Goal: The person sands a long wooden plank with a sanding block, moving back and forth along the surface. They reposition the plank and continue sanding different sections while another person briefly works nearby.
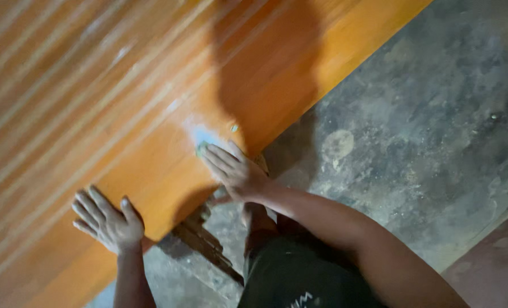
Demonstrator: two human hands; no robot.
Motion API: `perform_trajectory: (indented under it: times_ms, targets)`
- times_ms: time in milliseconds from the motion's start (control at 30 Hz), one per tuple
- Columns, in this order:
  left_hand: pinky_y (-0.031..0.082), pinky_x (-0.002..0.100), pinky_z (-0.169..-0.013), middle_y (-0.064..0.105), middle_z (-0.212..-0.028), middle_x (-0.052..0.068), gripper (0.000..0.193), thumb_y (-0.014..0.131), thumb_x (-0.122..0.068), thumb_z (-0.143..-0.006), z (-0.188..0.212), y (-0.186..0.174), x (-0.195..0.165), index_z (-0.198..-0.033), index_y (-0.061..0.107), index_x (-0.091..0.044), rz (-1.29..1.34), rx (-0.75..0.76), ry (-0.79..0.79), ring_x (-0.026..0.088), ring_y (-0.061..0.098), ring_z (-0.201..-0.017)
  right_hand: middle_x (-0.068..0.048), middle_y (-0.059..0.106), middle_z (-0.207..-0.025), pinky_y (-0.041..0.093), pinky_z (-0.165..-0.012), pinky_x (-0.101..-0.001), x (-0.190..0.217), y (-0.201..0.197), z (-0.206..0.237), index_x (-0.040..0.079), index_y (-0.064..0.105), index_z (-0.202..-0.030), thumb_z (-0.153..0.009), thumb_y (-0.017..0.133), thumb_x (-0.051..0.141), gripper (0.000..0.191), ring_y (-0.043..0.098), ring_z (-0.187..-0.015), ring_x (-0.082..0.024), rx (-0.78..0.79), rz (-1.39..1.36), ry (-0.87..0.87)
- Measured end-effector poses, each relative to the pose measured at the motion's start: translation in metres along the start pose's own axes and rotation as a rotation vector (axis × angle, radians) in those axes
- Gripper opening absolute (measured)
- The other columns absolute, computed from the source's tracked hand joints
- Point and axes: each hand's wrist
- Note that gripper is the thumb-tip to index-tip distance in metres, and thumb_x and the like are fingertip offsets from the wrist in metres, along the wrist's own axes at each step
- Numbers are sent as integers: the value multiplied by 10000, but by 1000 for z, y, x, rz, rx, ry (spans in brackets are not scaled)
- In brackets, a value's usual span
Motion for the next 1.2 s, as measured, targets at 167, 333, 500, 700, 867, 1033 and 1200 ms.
perform_trajectory:
  times_ms: [167,333,500,700,867,1033,1200]
  targets:
    - [12,695,-1249,182,-1737,251,815,352,-581,-1068,-1,7,8,-1675,248,-48,11,6,-31,462,106,-1612,-300,317,-1578,211,-1233,-550,-131,-103,15,-68,344,-1538,-917,700,486,905,275,-1495,-451,-150,216,384]
    - [39,719,-1230,154,-1744,257,932,434,-619,-1016,-8,43,-34,-1681,225,0,-103,52,135,481,87,-1601,-297,349,-1558,231,-1223,-546,-131,-101,14,-72,372,-1520,-898,692,454,875,302,-1479,-450,-290,292,546]
    - [127,695,-1260,229,-1745,208,853,495,-547,-1011,-14,79,-138,-1666,299,-38,-199,66,402,436,185,-1612,-294,381,-1537,251,-1214,-541,-38,-28,37,-77,400,-1502,-879,684,422,847,329,-1462,-449,-93,37,361]
    - [144,723,-1211,287,-1684,262,837,479,-523,-1010,-23,71,-201,-1611,323,38,-131,18,446,485,232,-1557,-244,339,-1584,189,-1208,-549,-217,-157,19,-11,323,-1554,-977,694,435,818,290,-1498,-383,-230,214,677]
    - [135,711,-1225,284,-1695,248,817,449,-536,-1035,-37,103,-287,-1624,322,15,-112,68,470,471,228,-1566,-243,332,-1589,187,-1211,-549,-233,-184,-9,-10,318,-1557,-968,696,440,832,285,-1501,-381,-330,260,623]
    - [109,694,-1246,256,-1732,198,759,420,-508,-1050,-58,124,-369,-1655,322,-59,-139,120,467,431,203,-1598,-241,326,-1594,185,-1215,-549,-209,-157,32,-8,313,-1560,-958,698,445,846,280,-1504,-380,-73,2,203]
    - [81,709,-1218,231,-1707,248,804,450,-504,-1038,-70,129,-436,-1633,286,12,-136,72,350,468,167,-1578,-240,319,-1598,183,-1218,-549,-435,-289,26,-7,308,-1563,-949,699,450,859,275,-1507,-379,-299,275,629]
Point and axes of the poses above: each hand's wrist, its own z-axis away from the middle knuckle, its own y-axis out of the palm, x = y × z
